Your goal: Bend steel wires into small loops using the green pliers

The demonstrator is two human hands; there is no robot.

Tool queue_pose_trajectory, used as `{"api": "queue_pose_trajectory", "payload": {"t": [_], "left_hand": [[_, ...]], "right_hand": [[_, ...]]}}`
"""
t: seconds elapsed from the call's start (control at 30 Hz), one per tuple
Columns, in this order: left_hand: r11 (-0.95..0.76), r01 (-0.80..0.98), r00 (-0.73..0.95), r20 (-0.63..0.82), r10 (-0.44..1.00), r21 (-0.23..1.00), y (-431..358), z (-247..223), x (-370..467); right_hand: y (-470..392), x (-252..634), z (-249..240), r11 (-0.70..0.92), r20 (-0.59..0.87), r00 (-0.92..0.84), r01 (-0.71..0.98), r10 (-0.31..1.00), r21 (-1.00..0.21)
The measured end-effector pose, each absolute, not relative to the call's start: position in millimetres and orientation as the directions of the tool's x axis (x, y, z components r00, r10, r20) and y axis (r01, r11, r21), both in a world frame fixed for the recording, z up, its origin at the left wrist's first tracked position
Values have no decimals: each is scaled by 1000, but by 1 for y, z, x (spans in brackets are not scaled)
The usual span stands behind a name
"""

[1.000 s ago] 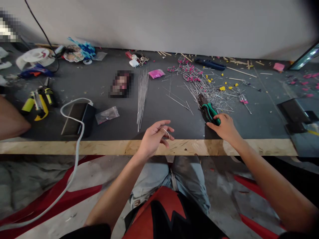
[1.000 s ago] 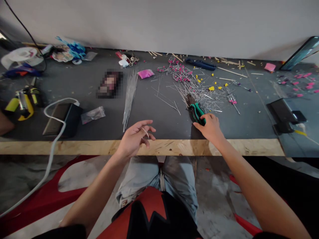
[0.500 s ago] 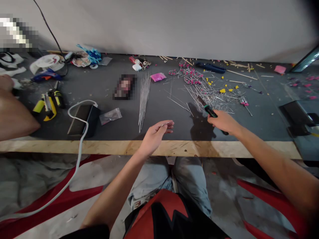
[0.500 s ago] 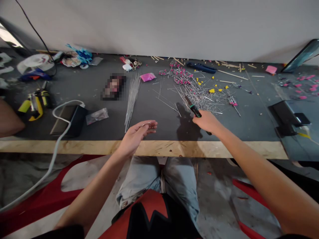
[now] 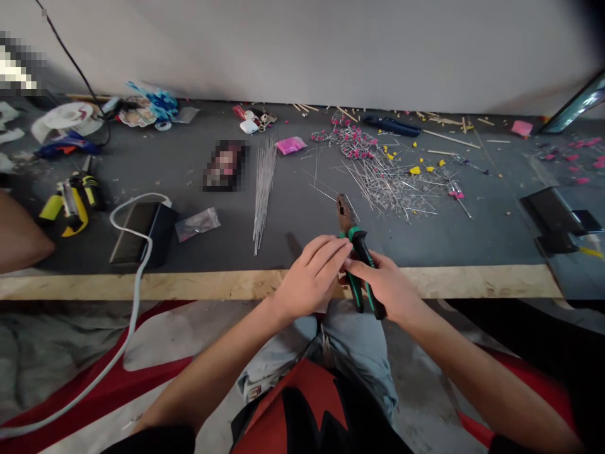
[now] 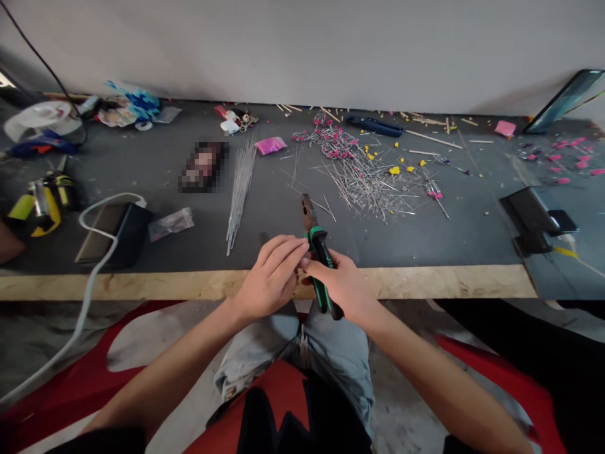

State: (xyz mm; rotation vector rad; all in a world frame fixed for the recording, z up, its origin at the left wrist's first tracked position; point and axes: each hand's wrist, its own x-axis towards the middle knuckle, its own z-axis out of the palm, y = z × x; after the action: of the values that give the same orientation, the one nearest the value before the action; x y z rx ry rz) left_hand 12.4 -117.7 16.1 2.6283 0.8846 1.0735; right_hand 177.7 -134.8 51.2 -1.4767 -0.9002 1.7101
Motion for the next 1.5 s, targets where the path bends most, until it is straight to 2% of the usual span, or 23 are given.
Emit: {"api": "queue_pose_trajectory", "payload": {"t": [0.07,0.13,0.2,0.27,0.37,0.43,0.57,0.8,0.9,1.03,1.13,1.33,1.5], "left_hand": [[-801,435,556,577,598,411,-119,14,11],[-720,389,463,555,692,574,-120,11,10],[-525,252,297,451,841,813,-122,9,10],[-220,39,204,208,957,975,-122,10,10],[172,-175,251,-125,960,969,-120,16,13],[277,-242,267,-211,940,930,-119,22,17],[302,-303,226,-239,944,904,-114,29,21],[255,-259,79,-242,967,932,-97,39,4],[230,-239,62,-222,973,943,-91,45,-2],[191,-244,75,-178,981,951,-89,50,-1],[173,-238,77,-159,984,956,-90,52,3],[173,-166,53,-166,985,971,-94,53,5],[175,-195,28,-173,985,965,-95,51,6]], "right_hand": [[-132,175,50,-524,-516,-96,-97,851,-846],[-130,174,49,-542,-534,-95,-112,840,-833],[-129,174,47,-555,-548,-93,-116,832,-823],[-128,175,44,-557,-550,-90,-106,831,-824],[-130,175,43,-530,-526,-71,-46,848,-847],[-131,173,42,-502,-503,-46,35,863,-864],[-133,172,41,-429,-435,-25,128,900,-894],[-147,194,47,-437,-437,-133,30,890,-899],[-159,209,50,-448,-465,-223,128,856,-885],[-172,217,54,-364,-452,-314,302,835,-881],[-175,213,59,-308,-425,-369,335,827,-890],[-174,202,63,-201,-341,-378,363,861,-910],[-176,199,57,-201,-368,-331,444,869,-873]]}}
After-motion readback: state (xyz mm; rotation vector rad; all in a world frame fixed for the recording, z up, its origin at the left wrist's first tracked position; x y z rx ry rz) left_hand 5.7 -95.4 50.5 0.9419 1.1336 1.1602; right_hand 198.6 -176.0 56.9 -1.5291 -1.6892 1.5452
